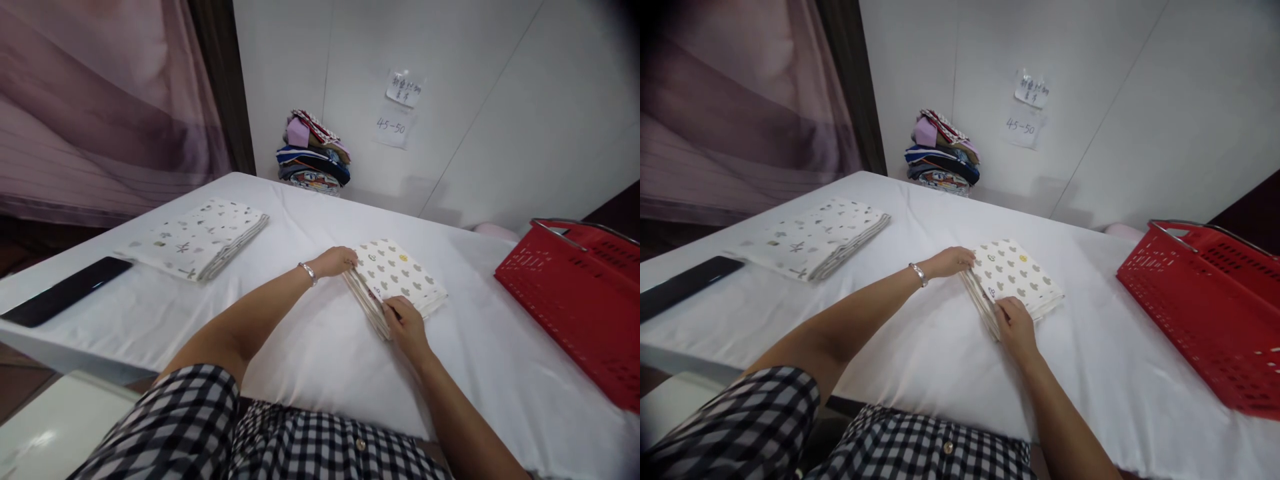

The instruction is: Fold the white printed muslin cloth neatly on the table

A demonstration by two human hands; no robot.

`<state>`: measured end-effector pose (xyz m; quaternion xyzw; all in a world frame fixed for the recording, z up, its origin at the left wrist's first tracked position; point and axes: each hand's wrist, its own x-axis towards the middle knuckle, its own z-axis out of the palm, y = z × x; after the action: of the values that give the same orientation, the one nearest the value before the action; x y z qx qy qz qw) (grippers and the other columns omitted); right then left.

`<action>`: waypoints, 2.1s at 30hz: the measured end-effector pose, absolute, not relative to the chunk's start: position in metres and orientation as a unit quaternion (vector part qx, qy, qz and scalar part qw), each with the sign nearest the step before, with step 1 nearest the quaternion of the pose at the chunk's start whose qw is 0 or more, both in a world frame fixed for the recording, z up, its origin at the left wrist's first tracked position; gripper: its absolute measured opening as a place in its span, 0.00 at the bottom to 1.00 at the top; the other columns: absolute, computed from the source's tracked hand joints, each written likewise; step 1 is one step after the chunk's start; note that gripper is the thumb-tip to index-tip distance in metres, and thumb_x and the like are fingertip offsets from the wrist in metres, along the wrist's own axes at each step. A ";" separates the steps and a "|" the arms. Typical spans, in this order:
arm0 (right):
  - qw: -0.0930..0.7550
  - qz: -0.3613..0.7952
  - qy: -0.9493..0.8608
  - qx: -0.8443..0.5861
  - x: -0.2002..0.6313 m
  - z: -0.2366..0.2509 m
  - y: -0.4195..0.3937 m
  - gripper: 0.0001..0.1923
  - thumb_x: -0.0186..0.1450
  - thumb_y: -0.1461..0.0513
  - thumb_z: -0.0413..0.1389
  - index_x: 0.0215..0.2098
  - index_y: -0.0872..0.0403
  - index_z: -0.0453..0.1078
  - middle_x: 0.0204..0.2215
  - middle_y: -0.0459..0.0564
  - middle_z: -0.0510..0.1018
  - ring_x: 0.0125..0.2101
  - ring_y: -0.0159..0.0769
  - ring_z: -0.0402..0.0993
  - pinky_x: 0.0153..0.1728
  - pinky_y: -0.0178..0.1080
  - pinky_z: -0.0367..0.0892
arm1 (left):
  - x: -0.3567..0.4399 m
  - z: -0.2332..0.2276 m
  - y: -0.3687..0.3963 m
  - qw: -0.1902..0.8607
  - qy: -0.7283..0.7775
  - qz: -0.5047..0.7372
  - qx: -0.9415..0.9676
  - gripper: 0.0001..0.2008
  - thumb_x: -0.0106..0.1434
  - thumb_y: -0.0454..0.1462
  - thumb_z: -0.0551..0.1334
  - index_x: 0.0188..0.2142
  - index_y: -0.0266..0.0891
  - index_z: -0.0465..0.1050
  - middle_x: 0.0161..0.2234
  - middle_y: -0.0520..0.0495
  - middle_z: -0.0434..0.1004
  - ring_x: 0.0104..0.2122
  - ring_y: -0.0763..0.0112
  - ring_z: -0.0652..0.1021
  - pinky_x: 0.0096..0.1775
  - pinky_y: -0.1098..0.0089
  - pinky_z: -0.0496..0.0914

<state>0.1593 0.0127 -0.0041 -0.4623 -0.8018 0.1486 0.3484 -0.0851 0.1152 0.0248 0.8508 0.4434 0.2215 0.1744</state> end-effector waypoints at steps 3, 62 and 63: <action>0.329 0.115 -0.828 -0.439 0.160 -0.004 0.011 0.11 0.66 0.59 0.48 0.37 0.52 0.72 0.34 0.51 0.74 0.38 0.38 0.69 0.40 0.40 0.65 | -0.088 0.022 0.112 0.168 0.436 0.244 0.850 0.10 0.58 0.29 0.57 0.32 0.40 0.77 0.45 0.50 0.76 0.47 0.69 0.73 0.49 0.70 0.66; 0.291 -0.089 -0.856 -0.417 0.162 -0.021 0.011 0.13 0.66 0.65 0.46 0.40 0.56 0.72 0.36 0.54 0.75 0.37 0.40 0.68 0.38 0.41 0.65 | -0.093 -0.015 0.101 0.018 0.437 0.268 0.859 0.11 0.64 0.33 0.53 0.38 0.41 0.75 0.45 0.47 0.74 0.48 0.68 0.70 0.45 0.68 0.68; 0.281 -0.083 -0.862 -0.414 0.161 -0.022 0.010 0.13 0.66 0.65 0.46 0.40 0.56 0.72 0.36 0.54 0.75 0.38 0.40 0.68 0.38 0.41 0.64 | -0.093 -0.017 0.101 0.019 0.436 0.271 0.858 0.11 0.64 0.33 0.53 0.38 0.41 0.75 0.45 0.47 0.74 0.48 0.68 0.70 0.45 0.68 0.68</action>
<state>0.1612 0.0102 -0.0223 -0.4144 -0.8617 -0.0832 0.2809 -0.0932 0.1007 -0.0174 0.8582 0.4359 0.2706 0.0186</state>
